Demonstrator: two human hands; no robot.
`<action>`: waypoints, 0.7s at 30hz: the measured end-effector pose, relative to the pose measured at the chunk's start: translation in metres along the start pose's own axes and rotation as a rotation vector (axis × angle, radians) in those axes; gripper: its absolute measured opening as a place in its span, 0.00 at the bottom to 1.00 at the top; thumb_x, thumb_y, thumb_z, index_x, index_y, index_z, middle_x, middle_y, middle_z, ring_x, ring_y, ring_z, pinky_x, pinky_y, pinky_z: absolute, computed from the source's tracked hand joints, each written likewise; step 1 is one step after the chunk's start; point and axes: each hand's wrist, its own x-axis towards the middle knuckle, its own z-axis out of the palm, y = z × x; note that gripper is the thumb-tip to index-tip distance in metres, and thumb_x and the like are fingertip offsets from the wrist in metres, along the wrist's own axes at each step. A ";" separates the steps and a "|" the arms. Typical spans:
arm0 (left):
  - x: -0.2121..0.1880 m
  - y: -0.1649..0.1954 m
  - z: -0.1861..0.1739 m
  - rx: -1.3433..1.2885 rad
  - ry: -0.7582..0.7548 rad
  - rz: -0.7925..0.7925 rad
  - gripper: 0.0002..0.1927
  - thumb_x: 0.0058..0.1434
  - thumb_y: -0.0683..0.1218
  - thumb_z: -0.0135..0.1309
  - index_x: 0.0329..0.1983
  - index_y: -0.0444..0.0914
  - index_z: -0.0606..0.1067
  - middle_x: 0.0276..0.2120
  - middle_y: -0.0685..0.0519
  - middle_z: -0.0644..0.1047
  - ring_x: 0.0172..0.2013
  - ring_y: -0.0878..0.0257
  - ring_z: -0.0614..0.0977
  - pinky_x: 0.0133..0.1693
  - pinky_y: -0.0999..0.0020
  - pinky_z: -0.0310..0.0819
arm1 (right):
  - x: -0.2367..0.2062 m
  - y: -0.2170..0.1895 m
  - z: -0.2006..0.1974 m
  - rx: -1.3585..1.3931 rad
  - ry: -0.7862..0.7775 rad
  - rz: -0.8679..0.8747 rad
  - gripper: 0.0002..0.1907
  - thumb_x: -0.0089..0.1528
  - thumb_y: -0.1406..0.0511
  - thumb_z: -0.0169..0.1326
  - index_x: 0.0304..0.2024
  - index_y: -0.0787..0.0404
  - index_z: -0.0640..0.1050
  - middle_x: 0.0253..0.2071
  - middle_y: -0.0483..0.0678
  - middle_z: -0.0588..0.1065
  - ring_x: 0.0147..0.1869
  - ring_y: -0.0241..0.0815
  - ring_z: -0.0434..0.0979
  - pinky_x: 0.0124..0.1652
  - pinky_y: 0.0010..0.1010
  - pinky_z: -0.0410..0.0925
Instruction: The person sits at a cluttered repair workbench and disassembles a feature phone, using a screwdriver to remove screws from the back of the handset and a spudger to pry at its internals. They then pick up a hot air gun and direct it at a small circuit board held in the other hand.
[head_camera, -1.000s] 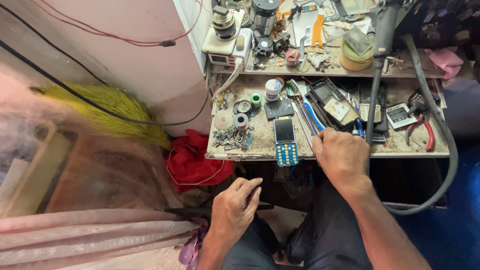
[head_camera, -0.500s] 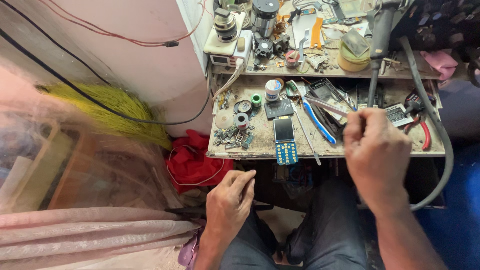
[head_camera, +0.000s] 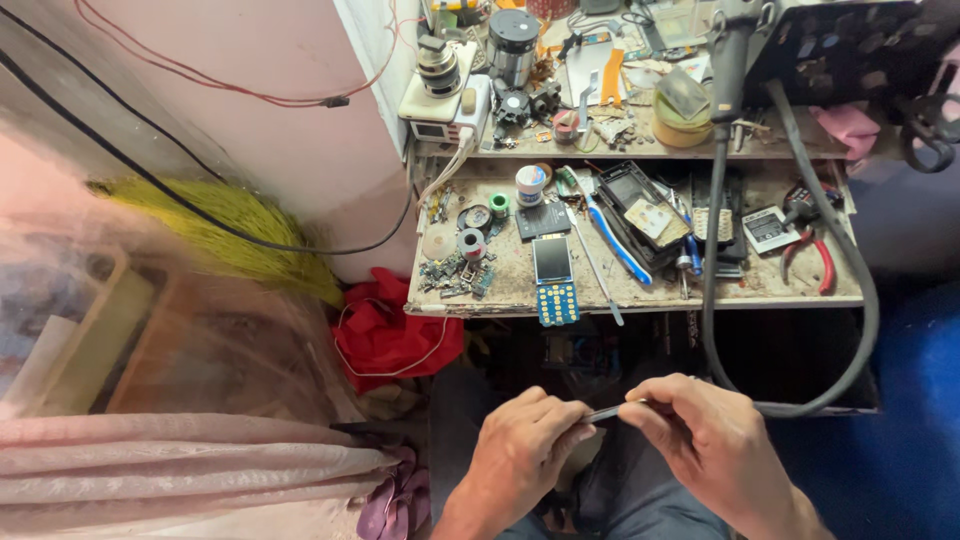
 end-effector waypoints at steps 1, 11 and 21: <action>-0.005 0.000 0.004 -0.028 0.010 0.000 0.10 0.61 0.42 0.64 0.42 0.37 0.76 0.33 0.51 0.80 0.33 0.54 0.78 0.35 0.61 0.73 | -0.003 0.005 -0.001 0.038 -0.021 0.035 0.12 0.55 0.62 0.65 0.37 0.62 0.79 0.23 0.45 0.78 0.23 0.38 0.80 0.25 0.27 0.70; -0.036 -0.027 0.008 -0.258 0.165 -0.218 0.06 0.62 0.35 0.61 0.41 0.35 0.78 0.33 0.52 0.80 0.29 0.64 0.81 0.30 0.71 0.73 | 0.050 0.068 -0.025 -0.233 0.247 0.104 0.07 0.64 0.67 0.60 0.42 0.65 0.80 0.37 0.53 0.79 0.37 0.46 0.80 0.38 0.34 0.71; -0.046 -0.050 0.005 -0.344 0.162 -0.175 0.09 0.67 0.33 0.53 0.50 0.32 0.76 0.40 0.49 0.82 0.40 0.63 0.86 0.42 0.73 0.79 | 0.119 0.100 0.000 -0.520 0.081 0.167 0.35 0.52 0.50 0.69 0.53 0.66 0.77 0.47 0.60 0.79 0.51 0.61 0.79 0.49 0.47 0.70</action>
